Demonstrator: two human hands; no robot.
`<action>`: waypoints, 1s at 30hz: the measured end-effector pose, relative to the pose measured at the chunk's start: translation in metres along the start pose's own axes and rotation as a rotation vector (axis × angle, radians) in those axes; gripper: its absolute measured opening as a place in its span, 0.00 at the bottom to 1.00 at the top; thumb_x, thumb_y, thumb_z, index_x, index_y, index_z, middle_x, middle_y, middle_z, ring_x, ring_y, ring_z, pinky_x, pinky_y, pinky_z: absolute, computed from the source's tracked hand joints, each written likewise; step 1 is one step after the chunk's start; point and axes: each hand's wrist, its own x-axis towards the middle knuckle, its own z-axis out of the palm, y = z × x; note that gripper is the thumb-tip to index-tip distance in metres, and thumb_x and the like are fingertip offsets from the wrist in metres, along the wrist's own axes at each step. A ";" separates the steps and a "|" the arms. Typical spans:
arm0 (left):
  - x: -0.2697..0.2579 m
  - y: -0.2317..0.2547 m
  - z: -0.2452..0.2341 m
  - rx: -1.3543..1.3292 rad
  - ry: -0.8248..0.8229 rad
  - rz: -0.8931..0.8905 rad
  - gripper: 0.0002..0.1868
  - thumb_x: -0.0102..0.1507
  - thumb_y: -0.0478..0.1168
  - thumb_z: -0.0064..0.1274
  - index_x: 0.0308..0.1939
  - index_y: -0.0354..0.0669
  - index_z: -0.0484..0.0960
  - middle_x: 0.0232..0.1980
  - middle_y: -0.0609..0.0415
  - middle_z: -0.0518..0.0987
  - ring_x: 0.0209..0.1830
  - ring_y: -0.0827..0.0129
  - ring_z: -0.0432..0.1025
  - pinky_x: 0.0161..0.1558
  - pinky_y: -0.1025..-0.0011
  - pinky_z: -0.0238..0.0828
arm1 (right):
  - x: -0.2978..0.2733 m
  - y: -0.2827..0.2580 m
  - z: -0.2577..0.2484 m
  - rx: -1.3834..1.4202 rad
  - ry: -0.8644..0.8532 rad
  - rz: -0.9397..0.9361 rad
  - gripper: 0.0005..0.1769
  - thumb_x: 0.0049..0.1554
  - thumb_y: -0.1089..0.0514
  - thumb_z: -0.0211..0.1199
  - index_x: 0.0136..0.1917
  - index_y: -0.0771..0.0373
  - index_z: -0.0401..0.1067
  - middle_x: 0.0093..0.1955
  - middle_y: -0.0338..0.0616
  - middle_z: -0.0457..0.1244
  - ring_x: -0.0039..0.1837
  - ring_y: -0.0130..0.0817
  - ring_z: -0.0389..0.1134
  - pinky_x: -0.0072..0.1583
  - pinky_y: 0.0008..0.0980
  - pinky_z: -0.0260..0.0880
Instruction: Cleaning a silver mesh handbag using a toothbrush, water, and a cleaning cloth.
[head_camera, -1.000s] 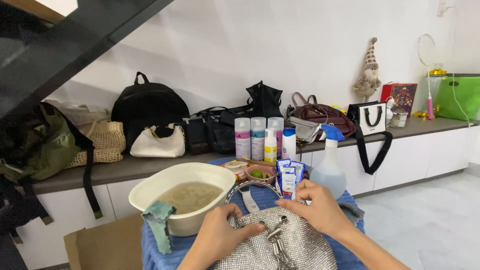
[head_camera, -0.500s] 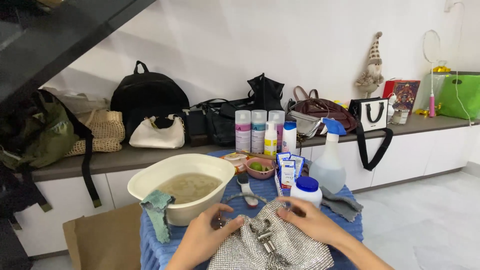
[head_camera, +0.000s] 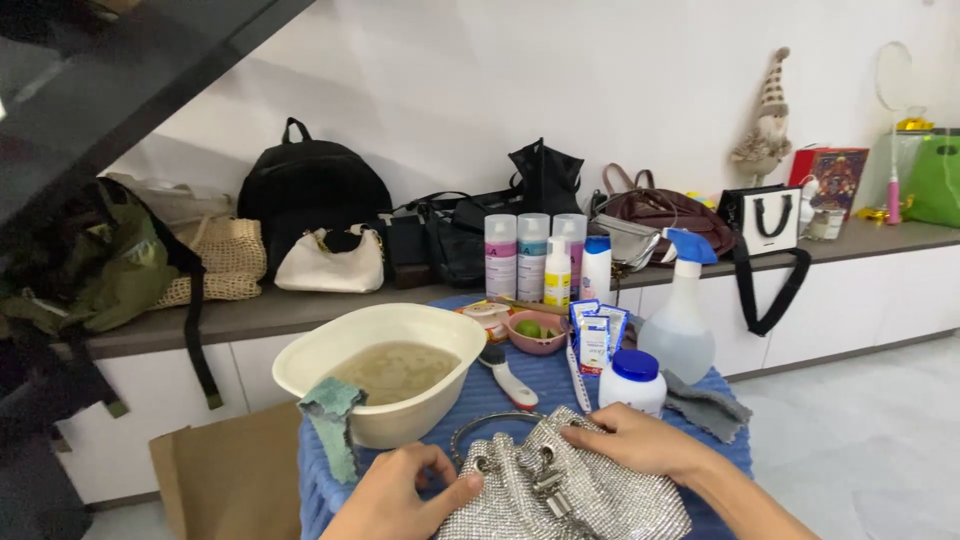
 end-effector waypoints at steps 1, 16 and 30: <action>0.001 0.000 0.001 -0.027 -0.040 -0.035 0.24 0.60 0.66 0.63 0.30 0.51 0.87 0.31 0.62 0.81 0.34 0.80 0.73 0.41 0.80 0.72 | 0.002 0.005 0.002 0.025 0.016 -0.046 0.30 0.61 0.35 0.63 0.30 0.61 0.71 0.26 0.35 0.58 0.28 0.21 0.54 0.32 0.23 0.45; 0.012 -0.032 0.011 -0.608 -0.118 0.313 0.33 0.66 0.53 0.44 0.75 0.50 0.65 0.79 0.62 0.67 0.77 0.73 0.63 0.68 0.70 0.62 | -0.009 0.008 -0.009 0.780 0.112 -0.310 0.27 0.47 0.75 0.69 0.61 0.78 0.80 0.48 0.63 0.76 0.43 0.42 0.74 0.45 0.32 0.74; 0.005 -0.032 -0.012 -0.752 -0.194 0.174 0.36 0.62 0.30 0.57 0.75 0.52 0.71 0.50 0.48 0.82 0.40 0.70 0.79 0.36 0.75 0.81 | -0.001 -0.022 0.014 0.513 0.096 -0.322 0.30 0.50 0.67 0.68 0.67 0.66 0.77 0.56 0.48 0.77 0.49 0.30 0.76 0.51 0.23 0.74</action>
